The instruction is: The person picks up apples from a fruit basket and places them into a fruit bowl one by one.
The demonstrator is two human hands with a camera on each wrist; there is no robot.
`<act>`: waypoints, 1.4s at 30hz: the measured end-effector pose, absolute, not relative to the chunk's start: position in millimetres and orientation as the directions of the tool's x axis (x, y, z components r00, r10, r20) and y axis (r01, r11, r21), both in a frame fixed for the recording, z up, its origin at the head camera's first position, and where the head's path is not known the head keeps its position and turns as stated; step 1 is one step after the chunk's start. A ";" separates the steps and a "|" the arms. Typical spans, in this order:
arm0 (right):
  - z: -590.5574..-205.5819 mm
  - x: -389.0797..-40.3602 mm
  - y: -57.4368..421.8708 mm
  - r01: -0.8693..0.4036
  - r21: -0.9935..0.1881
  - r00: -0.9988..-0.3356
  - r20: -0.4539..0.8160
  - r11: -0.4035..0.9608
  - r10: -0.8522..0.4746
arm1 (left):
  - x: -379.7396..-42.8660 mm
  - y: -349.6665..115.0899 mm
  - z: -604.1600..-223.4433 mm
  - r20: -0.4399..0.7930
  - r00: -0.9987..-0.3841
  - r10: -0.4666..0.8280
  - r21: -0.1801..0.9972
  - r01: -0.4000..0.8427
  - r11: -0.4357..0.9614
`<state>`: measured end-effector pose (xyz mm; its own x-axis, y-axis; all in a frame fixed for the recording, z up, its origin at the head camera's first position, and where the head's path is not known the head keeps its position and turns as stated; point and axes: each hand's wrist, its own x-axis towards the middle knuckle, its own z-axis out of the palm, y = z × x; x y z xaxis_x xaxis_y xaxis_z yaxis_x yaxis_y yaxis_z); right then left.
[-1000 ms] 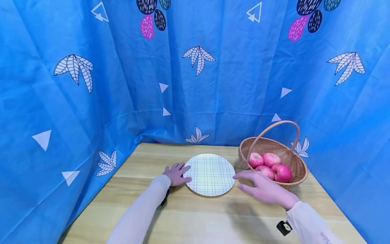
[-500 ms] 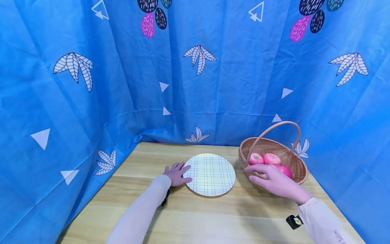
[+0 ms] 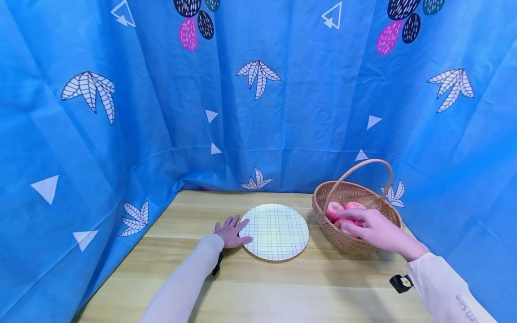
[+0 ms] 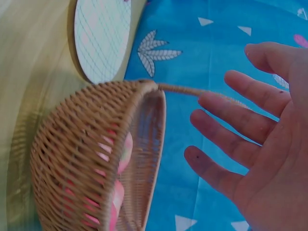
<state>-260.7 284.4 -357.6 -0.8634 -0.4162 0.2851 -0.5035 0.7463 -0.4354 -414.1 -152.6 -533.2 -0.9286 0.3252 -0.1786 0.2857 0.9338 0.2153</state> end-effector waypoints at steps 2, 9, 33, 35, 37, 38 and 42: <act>-354.6 -262.1 288.2 -0.491 -0.455 -0.871 0.270 0.743 -0.411 | -412.3 -152.6 -531.9 -0.188 -0.929 0.319 0.216 0.277 0.936; -344.9 -268.1 300.7 -0.424 -0.491 -0.905 0.250 0.761 -0.343 | -421.1 -154.6 -542.8 -0.209 -0.926 0.314 0.207 0.272 0.940; -333.5 -309.0 329.5 -0.345 -0.583 -0.938 0.196 0.736 -0.285 | -412.7 -147.1 -537.9 -0.202 -0.928 0.313 0.226 0.266 0.937; -334.0 -312.1 331.4 -0.332 -0.596 -0.943 0.192 0.731 -0.272 | -413.2 -147.0 -539.2 -0.205 -0.926 0.318 0.232 0.269 0.935; -334.0 -315.5 331.4 -0.321 -0.615 -0.947 0.187 0.720 -0.263 | -414.0 -147.9 -540.2 -0.203 -0.928 0.313 0.234 0.264 0.936; -333.8 -317.5 330.9 -0.316 -0.625 -0.948 0.182 0.714 -0.260 | -414.4 -148.7 -540.6 -0.202 -0.929 0.309 0.231 0.261 0.937; -333.3 -327.7 330.6 -0.295 -0.659 -0.954 0.159 0.692 -0.255 | -416.8 -151.9 -540.5 -0.208 -0.933 0.294 0.226 0.247 0.942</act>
